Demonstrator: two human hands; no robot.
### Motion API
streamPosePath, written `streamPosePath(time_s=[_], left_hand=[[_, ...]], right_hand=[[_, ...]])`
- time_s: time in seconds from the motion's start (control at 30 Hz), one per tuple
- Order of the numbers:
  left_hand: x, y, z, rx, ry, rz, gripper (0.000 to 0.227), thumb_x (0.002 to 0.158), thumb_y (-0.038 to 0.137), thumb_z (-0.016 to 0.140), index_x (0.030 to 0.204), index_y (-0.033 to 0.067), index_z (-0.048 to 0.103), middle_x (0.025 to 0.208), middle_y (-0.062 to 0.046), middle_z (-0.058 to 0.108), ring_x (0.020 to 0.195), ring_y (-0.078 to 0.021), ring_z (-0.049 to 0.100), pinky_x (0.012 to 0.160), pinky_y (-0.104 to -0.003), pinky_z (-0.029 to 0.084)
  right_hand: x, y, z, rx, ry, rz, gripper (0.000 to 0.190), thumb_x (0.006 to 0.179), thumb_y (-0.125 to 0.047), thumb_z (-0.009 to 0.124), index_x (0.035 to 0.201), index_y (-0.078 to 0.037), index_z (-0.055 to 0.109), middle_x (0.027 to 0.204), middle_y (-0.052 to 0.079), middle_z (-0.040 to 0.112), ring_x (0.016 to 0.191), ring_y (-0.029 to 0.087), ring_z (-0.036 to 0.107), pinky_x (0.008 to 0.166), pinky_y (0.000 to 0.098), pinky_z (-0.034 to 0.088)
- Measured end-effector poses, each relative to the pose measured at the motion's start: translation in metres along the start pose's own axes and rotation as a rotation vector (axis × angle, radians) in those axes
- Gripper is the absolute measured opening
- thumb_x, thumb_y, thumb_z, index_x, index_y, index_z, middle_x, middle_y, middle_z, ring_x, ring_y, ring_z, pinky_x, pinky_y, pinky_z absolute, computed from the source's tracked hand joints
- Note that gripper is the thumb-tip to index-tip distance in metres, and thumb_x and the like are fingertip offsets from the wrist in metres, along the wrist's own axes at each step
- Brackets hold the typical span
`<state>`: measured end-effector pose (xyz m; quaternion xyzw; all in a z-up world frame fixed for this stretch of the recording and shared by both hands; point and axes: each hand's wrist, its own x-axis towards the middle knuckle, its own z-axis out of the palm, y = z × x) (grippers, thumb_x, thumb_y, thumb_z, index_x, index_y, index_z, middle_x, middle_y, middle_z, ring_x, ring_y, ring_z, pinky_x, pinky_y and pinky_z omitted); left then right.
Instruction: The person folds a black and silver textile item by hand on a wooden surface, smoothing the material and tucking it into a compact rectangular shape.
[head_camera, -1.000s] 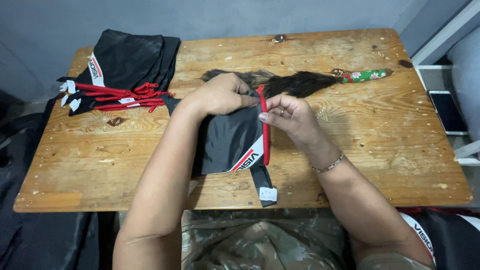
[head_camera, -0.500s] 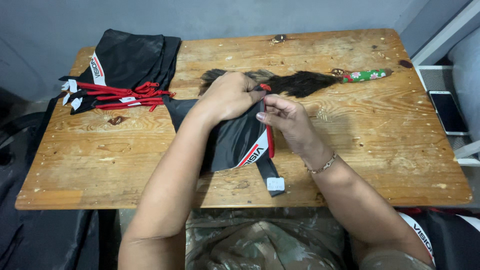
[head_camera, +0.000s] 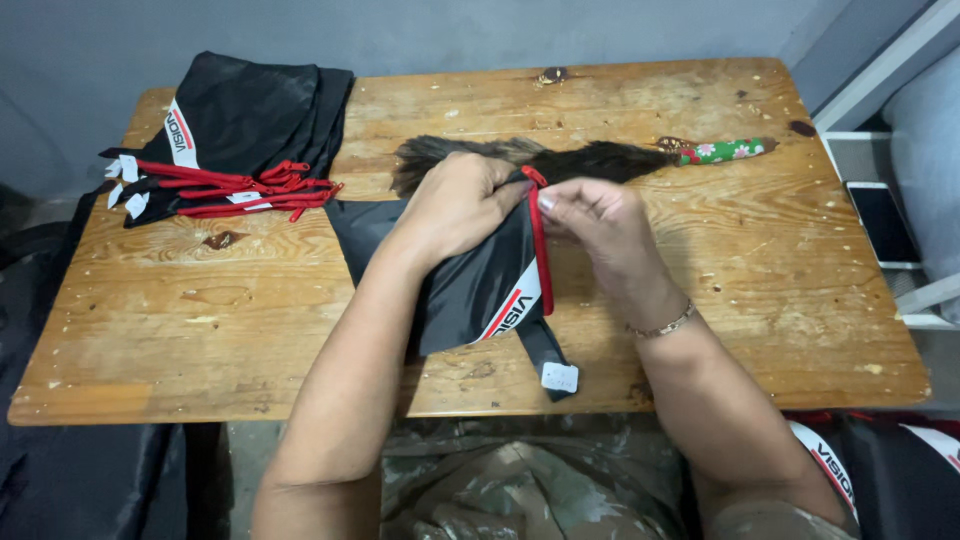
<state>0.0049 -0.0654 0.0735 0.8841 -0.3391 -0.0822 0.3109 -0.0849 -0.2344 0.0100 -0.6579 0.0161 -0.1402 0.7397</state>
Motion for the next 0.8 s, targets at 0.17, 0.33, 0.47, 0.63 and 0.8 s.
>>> streamPosePath(time_s=[0.17,0.33,0.47,0.63,0.8], left_hand=[[0.001,-0.006,0.004,-0.059,-0.040,0.042,0.035,0.092,0.033,0.061,0.075,0.0033,0.069,0.076,-0.026,0.070,0.089,-0.0488,0.070,0.075,-0.054,0.053],[0.014,-0.026,0.020,-0.130,-0.106,0.111,0.036,0.092,0.029,0.062,0.074,-0.0028,0.065,0.075,-0.032,0.068,0.084,-0.0533,0.069,0.072,-0.056,0.051],[0.021,-0.041,0.025,-0.170,-0.155,0.114,0.037,0.095,0.033,0.062,0.071,0.0050,0.068,0.066,-0.022,0.067,0.074,-0.0383,0.071,0.069,-0.045,0.053],[0.024,-0.051,0.023,-0.230,-0.180,0.122,0.040,0.097,0.033,0.060,0.071,0.0039,0.069,0.063,-0.021,0.067,0.068,-0.0345,0.069,0.069,-0.043,0.053],[0.032,-0.067,0.020,-0.275,-0.139,0.100,0.033,0.098,0.033,0.063,0.079,0.0089,0.076,0.067,-0.014,0.069,0.070,-0.0265,0.070,0.070,-0.039,0.054]], right_hand=[[0.026,0.025,-0.033,-0.165,-0.058,-0.261,0.039,0.091,0.004,0.077,0.127,0.004,0.063,0.120,0.011,0.064,0.106,0.020,0.071,0.089,0.0292,0.063],[0.013,0.010,-0.015,-0.244,-0.189,-0.306,0.040,0.091,0.005,0.073,0.131,0.003,0.065,0.129,0.018,0.062,0.114,0.025,0.065,0.093,0.0375,0.062],[0.012,0.013,-0.012,-0.213,-0.136,-0.338,0.029,0.093,0.006,0.072,0.122,0.002,0.072,0.103,0.010,0.068,0.092,0.014,0.070,0.075,0.0275,0.064],[0.012,-0.001,-0.012,-0.451,-0.067,-0.598,0.015,0.094,0.004,0.076,0.107,-0.001,0.080,0.083,0.010,0.070,0.077,0.020,0.072,0.066,0.0317,0.058],[0.004,-0.009,-0.002,-0.584,-0.046,-0.693,0.006,0.092,0.003,0.077,0.096,-0.001,0.080,0.083,0.010,0.072,0.077,0.025,0.071,0.069,0.0343,0.056]])
